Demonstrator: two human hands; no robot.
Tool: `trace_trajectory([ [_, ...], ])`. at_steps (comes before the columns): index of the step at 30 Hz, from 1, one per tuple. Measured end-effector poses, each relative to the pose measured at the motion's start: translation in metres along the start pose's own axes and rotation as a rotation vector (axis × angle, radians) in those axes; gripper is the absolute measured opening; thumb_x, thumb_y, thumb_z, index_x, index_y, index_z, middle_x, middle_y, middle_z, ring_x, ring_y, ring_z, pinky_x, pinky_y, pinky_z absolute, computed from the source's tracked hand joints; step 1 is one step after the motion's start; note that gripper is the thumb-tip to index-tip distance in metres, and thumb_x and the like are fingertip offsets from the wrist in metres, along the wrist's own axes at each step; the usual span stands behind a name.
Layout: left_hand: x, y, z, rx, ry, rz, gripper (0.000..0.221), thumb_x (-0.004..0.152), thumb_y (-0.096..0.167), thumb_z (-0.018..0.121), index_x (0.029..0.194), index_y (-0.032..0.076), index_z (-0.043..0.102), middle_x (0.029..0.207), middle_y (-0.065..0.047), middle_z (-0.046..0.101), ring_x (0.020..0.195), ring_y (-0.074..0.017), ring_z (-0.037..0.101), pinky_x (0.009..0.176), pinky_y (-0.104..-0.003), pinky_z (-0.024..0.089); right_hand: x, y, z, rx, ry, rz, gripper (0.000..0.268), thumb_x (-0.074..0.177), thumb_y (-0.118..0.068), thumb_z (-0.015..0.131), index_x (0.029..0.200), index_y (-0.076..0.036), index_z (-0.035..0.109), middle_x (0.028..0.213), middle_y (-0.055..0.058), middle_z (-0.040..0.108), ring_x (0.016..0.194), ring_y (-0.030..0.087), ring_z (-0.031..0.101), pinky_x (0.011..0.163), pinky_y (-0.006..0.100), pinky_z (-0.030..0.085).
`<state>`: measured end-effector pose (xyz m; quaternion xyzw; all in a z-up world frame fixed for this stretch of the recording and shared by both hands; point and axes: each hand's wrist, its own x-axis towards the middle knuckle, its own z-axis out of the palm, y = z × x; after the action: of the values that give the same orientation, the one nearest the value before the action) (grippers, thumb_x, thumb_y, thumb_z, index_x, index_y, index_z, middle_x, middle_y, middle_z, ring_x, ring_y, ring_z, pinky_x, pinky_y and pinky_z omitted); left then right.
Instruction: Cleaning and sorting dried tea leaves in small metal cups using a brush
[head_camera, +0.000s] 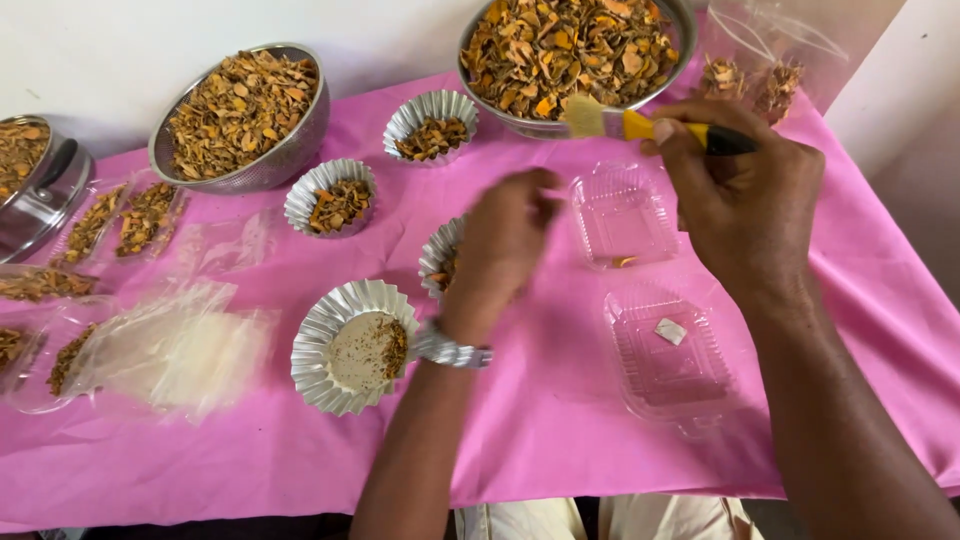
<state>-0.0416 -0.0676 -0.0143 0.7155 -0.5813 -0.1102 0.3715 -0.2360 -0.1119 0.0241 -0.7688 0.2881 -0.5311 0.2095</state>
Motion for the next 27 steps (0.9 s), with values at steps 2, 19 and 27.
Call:
trace_trajectory([
  [2,-0.014,-0.017,-0.033,0.159,-0.02,-0.058,0.009,0.096,0.011,0.067,0.097,0.017,0.074,0.096,-0.001,0.077,0.079,-0.0146,0.073,0.07,-0.027,0.062,-0.002,-0.002,-0.001,0.002,-0.09,-0.03,0.012,0.112,0.003,0.067,0.12,0.008,0.073,0.077,0.01,0.072,0.047,0.01,0.055,0.037,0.023,0.036],
  [19,-0.04,-0.085,-0.031,0.384,0.027,0.112,0.006,0.092,0.007,0.062,0.092,0.005,0.068,0.089,-0.012,0.065,0.09,-0.0352,0.06,0.072,-0.052,0.054,-0.022,-0.022,0.026,-0.083,-0.333,-0.074,0.02,0.1,-0.012,0.076,0.118,-0.003,0.076,0.102,0.007,0.077,0.066,0.01,0.064,0.057,0.024,0.05],
  [27,-0.035,-0.071,-0.05,0.025,0.134,-0.02,0.02,0.094,0.007,0.054,0.075,0.004,0.06,0.067,-0.011,0.065,0.06,-0.0246,0.057,0.052,-0.044,0.041,-0.023,-0.038,0.032,0.087,-0.395,-0.131,0.024,0.096,-0.008,0.072,0.118,0.003,0.072,0.103,0.012,0.077,0.057,0.009,0.06,0.049,0.022,0.051],
])
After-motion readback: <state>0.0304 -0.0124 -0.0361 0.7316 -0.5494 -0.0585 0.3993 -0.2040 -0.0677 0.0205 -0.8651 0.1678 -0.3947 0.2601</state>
